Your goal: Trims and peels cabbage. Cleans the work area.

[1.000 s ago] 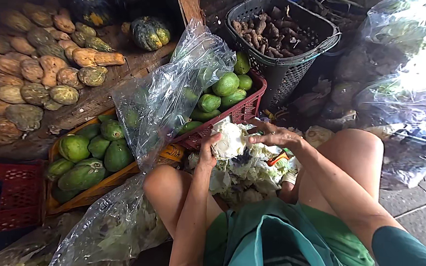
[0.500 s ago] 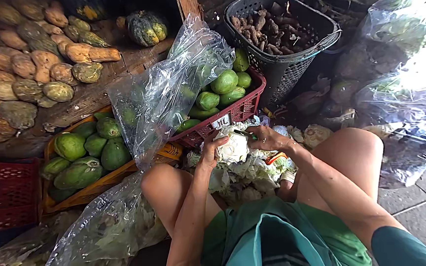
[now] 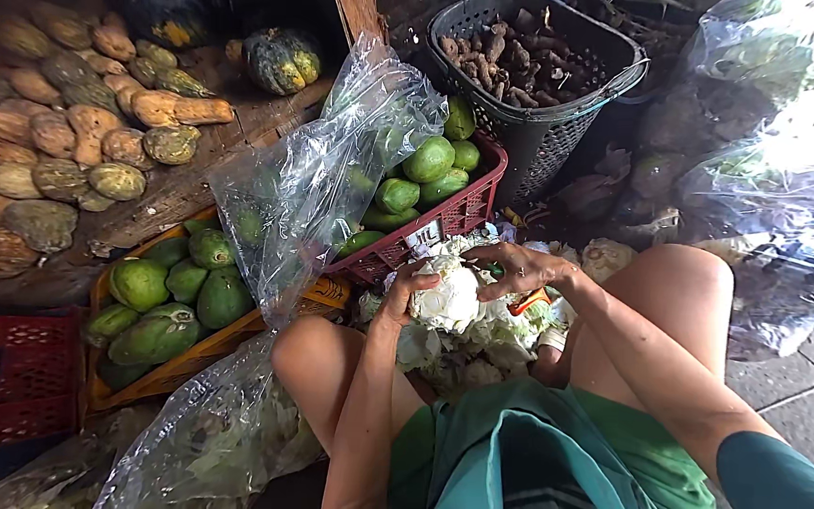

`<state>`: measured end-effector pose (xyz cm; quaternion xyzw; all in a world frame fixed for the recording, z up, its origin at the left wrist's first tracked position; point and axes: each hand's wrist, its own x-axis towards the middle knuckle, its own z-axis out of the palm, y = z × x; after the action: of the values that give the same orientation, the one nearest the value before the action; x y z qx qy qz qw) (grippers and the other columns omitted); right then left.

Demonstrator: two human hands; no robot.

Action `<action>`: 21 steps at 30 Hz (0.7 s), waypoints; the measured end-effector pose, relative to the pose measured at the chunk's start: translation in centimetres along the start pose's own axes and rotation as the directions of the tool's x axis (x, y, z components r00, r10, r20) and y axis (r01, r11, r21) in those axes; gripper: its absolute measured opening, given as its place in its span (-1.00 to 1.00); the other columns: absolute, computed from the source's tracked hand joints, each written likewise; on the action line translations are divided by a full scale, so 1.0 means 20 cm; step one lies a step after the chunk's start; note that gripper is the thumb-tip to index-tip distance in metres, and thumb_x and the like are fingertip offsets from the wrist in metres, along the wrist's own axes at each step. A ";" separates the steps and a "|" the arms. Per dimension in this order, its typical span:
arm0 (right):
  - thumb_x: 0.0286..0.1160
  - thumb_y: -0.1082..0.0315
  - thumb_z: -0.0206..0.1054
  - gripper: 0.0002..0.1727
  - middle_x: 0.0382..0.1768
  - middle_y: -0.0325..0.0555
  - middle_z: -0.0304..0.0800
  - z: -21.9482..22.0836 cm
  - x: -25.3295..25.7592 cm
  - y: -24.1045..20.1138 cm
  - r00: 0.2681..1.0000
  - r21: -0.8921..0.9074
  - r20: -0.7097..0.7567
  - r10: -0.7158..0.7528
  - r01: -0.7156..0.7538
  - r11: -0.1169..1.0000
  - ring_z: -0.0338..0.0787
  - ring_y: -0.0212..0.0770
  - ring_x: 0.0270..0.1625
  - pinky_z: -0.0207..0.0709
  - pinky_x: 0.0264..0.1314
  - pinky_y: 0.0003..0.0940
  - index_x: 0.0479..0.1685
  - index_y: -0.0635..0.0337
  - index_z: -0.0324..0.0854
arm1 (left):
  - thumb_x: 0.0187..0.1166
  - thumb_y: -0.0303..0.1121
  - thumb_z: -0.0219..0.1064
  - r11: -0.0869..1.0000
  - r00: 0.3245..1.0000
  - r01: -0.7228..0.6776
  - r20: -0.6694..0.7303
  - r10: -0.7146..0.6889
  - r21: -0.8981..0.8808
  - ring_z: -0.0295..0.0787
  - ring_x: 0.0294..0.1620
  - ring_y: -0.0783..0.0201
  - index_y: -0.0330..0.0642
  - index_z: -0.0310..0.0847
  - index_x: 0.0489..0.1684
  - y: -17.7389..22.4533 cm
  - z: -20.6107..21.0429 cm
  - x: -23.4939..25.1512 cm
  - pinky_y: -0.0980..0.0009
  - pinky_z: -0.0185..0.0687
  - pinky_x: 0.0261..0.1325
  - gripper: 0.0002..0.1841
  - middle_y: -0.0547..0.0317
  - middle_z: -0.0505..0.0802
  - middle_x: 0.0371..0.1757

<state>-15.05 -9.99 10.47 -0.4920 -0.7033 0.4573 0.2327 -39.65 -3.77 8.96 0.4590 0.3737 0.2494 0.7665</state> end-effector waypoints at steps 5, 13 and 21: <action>0.27 0.24 0.56 -0.36 -0.19 -0.18 0.79 0.00 0.00 0.00 0.998 0.050 0.045 0.037 -0.039 0.998 0.49 -0.56 -0.41 0.39 -0.32 -0.53 0.40 0.29 0.58 | 0.05 -0.36 0.40 0.995 0.997 -0.015 0.071 0.008 0.099 0.86 -0.27 0.42 -0.27 0.64 0.13 -0.01 -0.03 0.01 0.43 0.82 -0.11 -0.48 0.22 0.89 -0.25; 0.37 0.33 0.37 -0.33 -0.02 0.18 0.83 0.07 0.00 -0.08 0.994 -0.135 0.012 0.108 -0.105 0.985 0.81 0.04 -0.11 0.60 0.01 0.10 0.56 0.30 0.41 | 0.13 -0.42 0.35 0.985 0.995 -0.053 0.090 0.039 0.162 0.84 -0.16 0.41 -0.34 0.62 0.23 -0.02 -0.03 0.03 0.41 0.79 0.01 -0.45 0.14 0.88 -0.11; 0.39 0.34 0.38 -0.30 -0.06 0.28 0.79 0.17 0.00 -0.14 0.979 -0.250 -0.140 0.148 -0.180 0.951 0.83 0.24 -0.08 0.60 0.02 0.24 0.57 0.35 0.30 | 0.21 -0.50 0.28 0.990 0.999 -0.044 0.027 0.041 0.131 0.81 -0.28 0.43 -0.33 0.59 0.24 -0.04 -0.02 0.04 0.44 0.78 -0.09 -0.51 0.19 0.86 -0.21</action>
<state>-19.01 -11.62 11.35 -0.6018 -0.6989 0.3479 0.1687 -39.48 -3.26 7.88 0.5194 0.3704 0.2348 0.7334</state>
